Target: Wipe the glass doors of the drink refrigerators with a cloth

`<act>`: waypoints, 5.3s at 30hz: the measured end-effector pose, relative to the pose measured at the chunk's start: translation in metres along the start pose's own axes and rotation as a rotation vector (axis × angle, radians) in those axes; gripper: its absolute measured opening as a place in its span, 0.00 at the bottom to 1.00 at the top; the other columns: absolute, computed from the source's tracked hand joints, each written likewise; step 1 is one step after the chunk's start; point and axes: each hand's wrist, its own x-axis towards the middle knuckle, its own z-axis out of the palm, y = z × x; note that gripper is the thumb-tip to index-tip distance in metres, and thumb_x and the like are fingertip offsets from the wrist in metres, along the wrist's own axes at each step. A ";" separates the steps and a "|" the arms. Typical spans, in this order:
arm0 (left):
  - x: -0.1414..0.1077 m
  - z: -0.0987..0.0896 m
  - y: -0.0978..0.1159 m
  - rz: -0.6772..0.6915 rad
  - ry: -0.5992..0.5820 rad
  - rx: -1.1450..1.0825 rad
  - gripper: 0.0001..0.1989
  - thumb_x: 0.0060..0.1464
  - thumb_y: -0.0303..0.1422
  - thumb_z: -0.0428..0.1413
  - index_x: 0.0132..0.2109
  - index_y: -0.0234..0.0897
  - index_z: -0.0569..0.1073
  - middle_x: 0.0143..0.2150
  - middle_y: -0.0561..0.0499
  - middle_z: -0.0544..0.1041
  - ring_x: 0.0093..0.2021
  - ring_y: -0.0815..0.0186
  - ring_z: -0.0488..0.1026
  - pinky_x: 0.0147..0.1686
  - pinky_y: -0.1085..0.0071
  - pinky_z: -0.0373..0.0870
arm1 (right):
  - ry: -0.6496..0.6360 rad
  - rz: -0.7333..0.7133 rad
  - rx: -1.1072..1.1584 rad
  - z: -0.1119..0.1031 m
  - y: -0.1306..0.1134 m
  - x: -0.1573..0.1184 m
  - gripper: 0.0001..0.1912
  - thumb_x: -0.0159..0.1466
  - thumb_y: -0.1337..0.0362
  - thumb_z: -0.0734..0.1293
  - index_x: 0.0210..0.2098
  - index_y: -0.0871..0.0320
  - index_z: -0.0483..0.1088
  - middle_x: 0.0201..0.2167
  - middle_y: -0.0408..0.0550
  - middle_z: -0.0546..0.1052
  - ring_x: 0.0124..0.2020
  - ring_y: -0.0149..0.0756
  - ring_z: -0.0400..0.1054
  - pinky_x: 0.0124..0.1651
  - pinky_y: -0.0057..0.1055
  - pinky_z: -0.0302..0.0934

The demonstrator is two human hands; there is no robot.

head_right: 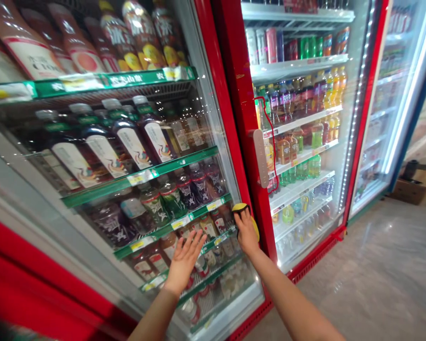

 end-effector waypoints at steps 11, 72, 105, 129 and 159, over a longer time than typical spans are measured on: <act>-0.047 -0.042 -0.047 0.010 -0.065 -0.063 0.41 0.51 0.18 0.49 0.72 0.42 0.57 0.77 0.54 0.43 0.76 0.60 0.35 0.74 0.52 0.28 | -0.268 -0.213 0.014 0.015 -0.065 -0.021 0.38 0.58 0.81 0.58 0.64 0.49 0.67 0.67 0.50 0.66 0.74 0.46 0.44 0.70 0.55 0.53; -0.242 -0.122 -0.160 -0.128 -0.227 0.034 0.40 0.54 0.18 0.45 0.74 0.32 0.49 0.77 0.48 0.40 0.76 0.60 0.41 0.73 0.53 0.46 | -0.354 -0.661 0.016 0.065 -0.318 -0.027 0.28 0.69 0.73 0.60 0.67 0.50 0.63 0.67 0.47 0.67 0.72 0.44 0.50 0.71 0.55 0.50; -0.260 -0.127 -0.139 -0.377 -0.221 -0.122 0.40 0.59 0.23 0.46 0.74 0.27 0.39 0.77 0.43 0.42 0.76 0.59 0.39 0.72 0.54 0.50 | -0.322 -0.940 -0.033 0.066 -0.354 -0.029 0.26 0.70 0.69 0.61 0.67 0.54 0.62 0.69 0.50 0.63 0.72 0.45 0.50 0.72 0.53 0.48; -0.256 -0.110 -0.130 -0.297 -0.193 -0.123 0.40 0.56 0.20 0.46 0.74 0.30 0.45 0.77 0.46 0.42 0.76 0.60 0.42 0.72 0.55 0.52 | -0.211 -0.752 -0.066 0.044 -0.352 0.043 0.24 0.71 0.70 0.59 0.65 0.52 0.64 0.70 0.47 0.62 0.75 0.43 0.41 0.75 0.57 0.38; -0.237 -0.103 -0.134 -0.320 -0.168 -0.035 0.39 0.57 0.22 0.46 0.74 0.30 0.45 0.76 0.47 0.48 0.76 0.60 0.44 0.73 0.56 0.49 | -0.203 -0.784 -0.008 0.052 -0.321 0.020 0.24 0.70 0.69 0.61 0.64 0.50 0.65 0.67 0.47 0.66 0.73 0.42 0.48 0.74 0.56 0.43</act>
